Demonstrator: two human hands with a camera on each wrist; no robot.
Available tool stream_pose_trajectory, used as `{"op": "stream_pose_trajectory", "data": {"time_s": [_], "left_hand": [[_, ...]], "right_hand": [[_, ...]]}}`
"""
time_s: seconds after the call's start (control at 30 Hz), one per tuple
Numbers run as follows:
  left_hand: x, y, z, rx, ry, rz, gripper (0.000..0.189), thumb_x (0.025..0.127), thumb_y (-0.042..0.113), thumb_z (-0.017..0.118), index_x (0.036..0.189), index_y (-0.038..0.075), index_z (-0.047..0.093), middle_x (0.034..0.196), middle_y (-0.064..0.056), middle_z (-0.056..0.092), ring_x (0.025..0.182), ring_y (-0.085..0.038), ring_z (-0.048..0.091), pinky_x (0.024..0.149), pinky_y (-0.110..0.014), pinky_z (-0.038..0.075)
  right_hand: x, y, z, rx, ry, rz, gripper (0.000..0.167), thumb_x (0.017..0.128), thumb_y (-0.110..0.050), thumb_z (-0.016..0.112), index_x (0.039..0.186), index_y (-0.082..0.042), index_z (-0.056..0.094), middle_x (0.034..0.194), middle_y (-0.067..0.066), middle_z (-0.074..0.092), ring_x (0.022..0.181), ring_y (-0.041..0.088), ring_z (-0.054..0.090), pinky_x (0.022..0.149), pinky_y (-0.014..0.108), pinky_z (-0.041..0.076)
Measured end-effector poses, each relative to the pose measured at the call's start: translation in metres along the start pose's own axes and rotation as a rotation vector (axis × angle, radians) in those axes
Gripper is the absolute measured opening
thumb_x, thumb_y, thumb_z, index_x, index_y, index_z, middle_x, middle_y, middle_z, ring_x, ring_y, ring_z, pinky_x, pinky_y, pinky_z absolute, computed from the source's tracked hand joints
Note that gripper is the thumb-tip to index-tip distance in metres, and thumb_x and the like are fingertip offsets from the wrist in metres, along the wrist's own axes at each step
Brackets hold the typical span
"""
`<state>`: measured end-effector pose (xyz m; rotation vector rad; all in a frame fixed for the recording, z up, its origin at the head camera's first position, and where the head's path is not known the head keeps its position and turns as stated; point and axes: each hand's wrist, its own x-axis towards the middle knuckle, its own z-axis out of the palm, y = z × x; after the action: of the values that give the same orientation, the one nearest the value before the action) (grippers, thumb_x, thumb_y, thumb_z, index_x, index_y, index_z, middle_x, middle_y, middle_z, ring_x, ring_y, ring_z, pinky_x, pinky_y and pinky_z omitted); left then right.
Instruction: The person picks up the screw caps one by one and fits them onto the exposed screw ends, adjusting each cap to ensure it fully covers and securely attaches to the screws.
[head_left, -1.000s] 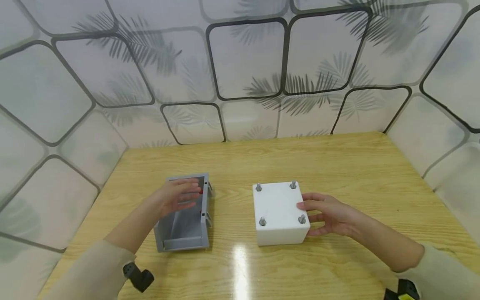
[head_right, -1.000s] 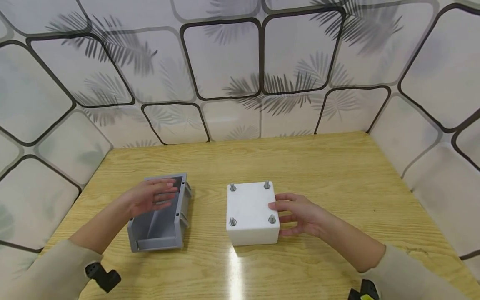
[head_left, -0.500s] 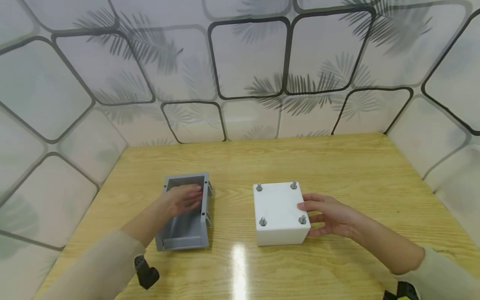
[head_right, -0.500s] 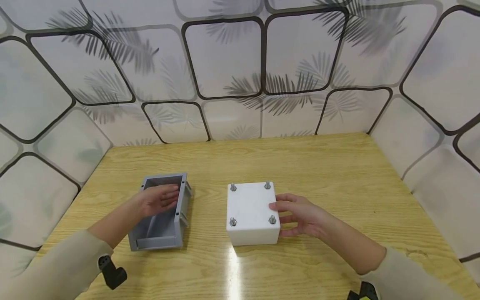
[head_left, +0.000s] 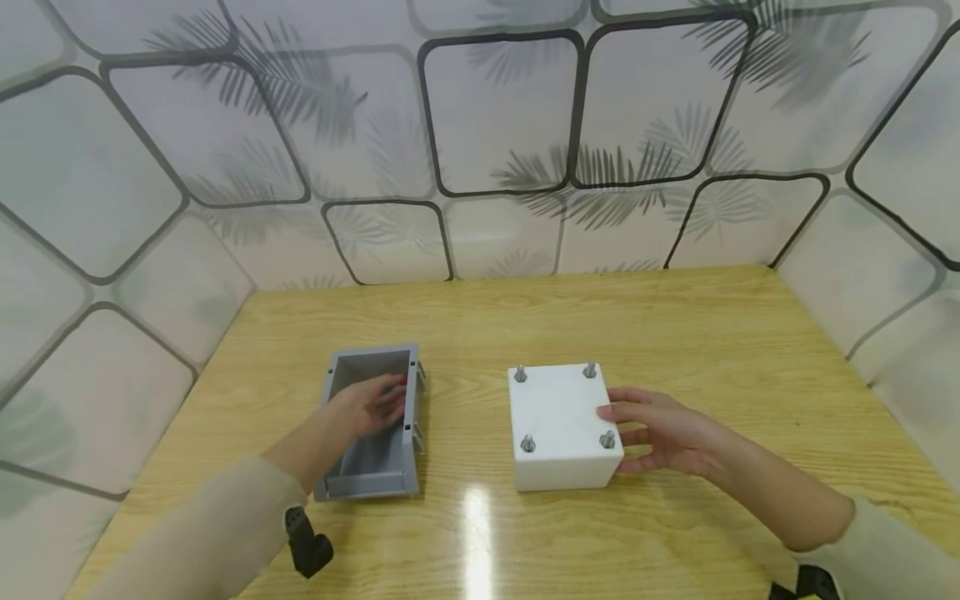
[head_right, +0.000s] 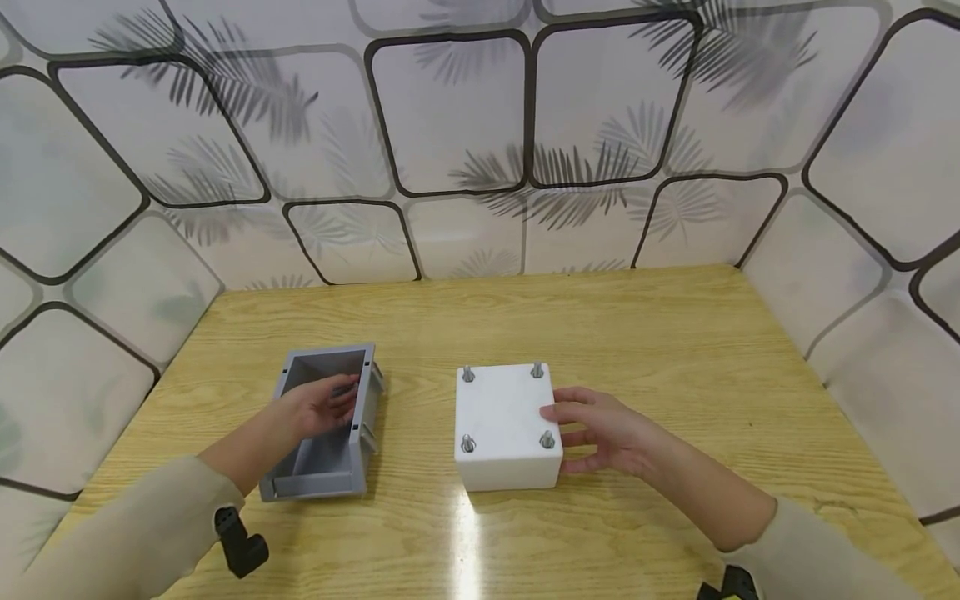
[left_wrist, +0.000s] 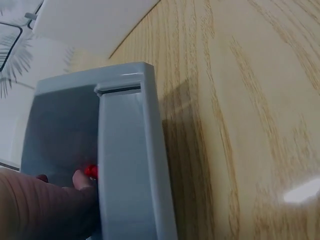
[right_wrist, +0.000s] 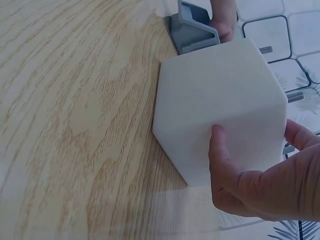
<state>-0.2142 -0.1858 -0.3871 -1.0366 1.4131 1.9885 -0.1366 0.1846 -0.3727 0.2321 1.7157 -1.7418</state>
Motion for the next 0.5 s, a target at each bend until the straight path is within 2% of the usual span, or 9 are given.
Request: {"op": "stream_pose_trajectory", "data": {"time_s": [0.1, 0.2, 0.33, 0.43, 0.5], "left_hand": [[0.007, 0.0, 0.0, -0.044, 0.054, -0.012, 0.047, 0.098, 0.013, 0.049, 0.143, 0.015, 0.037, 0.136, -0.006, 0.046, 0.118, -0.015, 0.048, 0.096, -0.023, 0.047], [0.012, -0.001, 0.001, -0.052, 0.086, -0.008, 0.048, 0.097, 0.012, 0.05, 0.144, 0.015, 0.036, 0.141, -0.006, 0.045, 0.113, -0.014, 0.051, 0.09, -0.022, 0.049], [0.014, -0.005, 0.0, -0.007, 0.117, 0.044, 0.048, 0.096, 0.009, 0.052, 0.141, 0.007, 0.038, 0.138, -0.009, 0.049, 0.089, -0.012, 0.059, 0.08, -0.02, 0.053], [0.016, -0.007, -0.001, 0.027, 0.138, 0.093, 0.047, 0.094, 0.006, 0.054, 0.139, 0.001, 0.04, 0.128, -0.012, 0.055, 0.071, -0.01, 0.061, 0.078, -0.021, 0.055], [0.017, -0.008, -0.002, 0.036, 0.158, 0.109, 0.045, 0.094, 0.005, 0.054, 0.137, 0.0, 0.043, 0.121, -0.012, 0.057, 0.066, -0.01, 0.061, 0.079, -0.022, 0.056]], "right_hand": [[0.0, 0.0, 0.0, 0.002, -0.007, -0.002, 0.071, 0.092, -0.03, 0.06, 0.147, -0.005, 0.023, 0.115, 0.008, 0.055, 0.104, 0.026, 0.055, 0.081, 0.045, 0.055], [0.0, 0.001, 0.0, 0.001, -0.01, -0.004, 0.072, 0.092, -0.03, 0.06, 0.147, -0.005, 0.022, 0.116, 0.008, 0.055, 0.104, 0.026, 0.055, 0.082, 0.045, 0.055], [-0.001, 0.001, 0.0, -0.003, -0.007, -0.004, 0.073, 0.092, -0.031, 0.06, 0.148, -0.005, 0.021, 0.116, 0.009, 0.055, 0.103, 0.026, 0.056, 0.082, 0.045, 0.055], [-0.001, 0.001, 0.0, -0.004, -0.006, -0.005, 0.073, 0.092, -0.031, 0.06, 0.148, -0.005, 0.02, 0.116, 0.009, 0.055, 0.103, 0.025, 0.056, 0.082, 0.045, 0.055], [-0.001, 0.001, -0.001, -0.004, -0.007, -0.005, 0.073, 0.092, -0.031, 0.06, 0.148, -0.005, 0.02, 0.115, 0.008, 0.055, 0.103, 0.025, 0.056, 0.082, 0.044, 0.055]]}}
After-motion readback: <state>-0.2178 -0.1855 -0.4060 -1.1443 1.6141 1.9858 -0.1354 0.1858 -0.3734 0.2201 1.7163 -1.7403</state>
